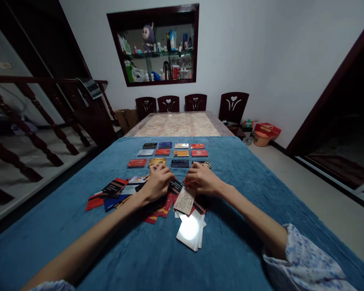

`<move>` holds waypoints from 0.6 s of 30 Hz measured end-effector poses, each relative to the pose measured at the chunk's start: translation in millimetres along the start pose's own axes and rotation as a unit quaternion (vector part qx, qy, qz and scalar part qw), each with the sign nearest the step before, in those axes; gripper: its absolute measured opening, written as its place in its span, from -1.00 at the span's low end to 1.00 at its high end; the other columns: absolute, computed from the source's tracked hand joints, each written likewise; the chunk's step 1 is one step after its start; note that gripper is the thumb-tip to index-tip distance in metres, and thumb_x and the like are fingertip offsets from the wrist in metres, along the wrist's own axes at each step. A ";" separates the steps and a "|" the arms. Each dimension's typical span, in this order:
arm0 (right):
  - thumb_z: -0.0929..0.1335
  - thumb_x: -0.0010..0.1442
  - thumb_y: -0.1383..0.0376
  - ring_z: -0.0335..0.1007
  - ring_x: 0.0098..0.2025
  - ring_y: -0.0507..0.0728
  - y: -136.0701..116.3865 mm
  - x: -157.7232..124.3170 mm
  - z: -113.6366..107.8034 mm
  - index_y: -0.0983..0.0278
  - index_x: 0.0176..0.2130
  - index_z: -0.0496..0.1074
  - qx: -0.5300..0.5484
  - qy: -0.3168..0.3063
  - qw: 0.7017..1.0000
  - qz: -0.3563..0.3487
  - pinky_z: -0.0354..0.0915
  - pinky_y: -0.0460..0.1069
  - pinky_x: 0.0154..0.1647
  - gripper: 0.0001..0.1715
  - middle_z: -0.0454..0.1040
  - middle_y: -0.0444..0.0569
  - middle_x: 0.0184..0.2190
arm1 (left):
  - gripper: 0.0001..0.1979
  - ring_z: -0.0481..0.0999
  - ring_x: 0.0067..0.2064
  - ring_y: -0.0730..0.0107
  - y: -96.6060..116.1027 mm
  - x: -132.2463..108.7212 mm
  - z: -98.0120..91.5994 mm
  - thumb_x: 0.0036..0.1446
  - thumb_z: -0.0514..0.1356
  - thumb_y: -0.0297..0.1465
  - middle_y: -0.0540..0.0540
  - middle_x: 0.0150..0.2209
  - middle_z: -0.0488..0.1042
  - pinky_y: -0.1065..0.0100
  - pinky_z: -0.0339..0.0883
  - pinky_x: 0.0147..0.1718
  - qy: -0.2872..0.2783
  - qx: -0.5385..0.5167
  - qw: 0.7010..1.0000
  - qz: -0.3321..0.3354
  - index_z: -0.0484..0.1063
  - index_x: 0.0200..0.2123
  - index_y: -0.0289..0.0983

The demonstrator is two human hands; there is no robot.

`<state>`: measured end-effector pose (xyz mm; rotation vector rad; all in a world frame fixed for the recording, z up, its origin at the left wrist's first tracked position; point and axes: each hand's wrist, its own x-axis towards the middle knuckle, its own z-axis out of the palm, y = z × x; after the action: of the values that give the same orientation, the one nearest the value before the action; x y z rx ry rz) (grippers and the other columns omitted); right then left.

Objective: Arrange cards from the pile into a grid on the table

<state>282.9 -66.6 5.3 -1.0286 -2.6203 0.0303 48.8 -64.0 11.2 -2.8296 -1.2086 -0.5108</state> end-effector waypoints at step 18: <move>0.33 0.22 0.25 0.25 -0.11 0.21 -13.6 -13.3 -8.9 0.21 -0.28 0.53 0.004 -0.044 0.999 0.006 0.05 0.11 -0.12 -0.83 0.56 0.02 -0.30 | -0.42 0.09 0.29 -0.03 18.3 -21.6 2.4 0.04 0.07 -0.54 -0.13 0.21 0.38 -0.18 -0.02 0.11 -0.131 -0.106 0.973 0.156 0.34 0.16 -0.11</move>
<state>285.8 -86.3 11.6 -1.0642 -2.6898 0.0920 48.5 -91.6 4.3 -3.2682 -0.7441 -0.2694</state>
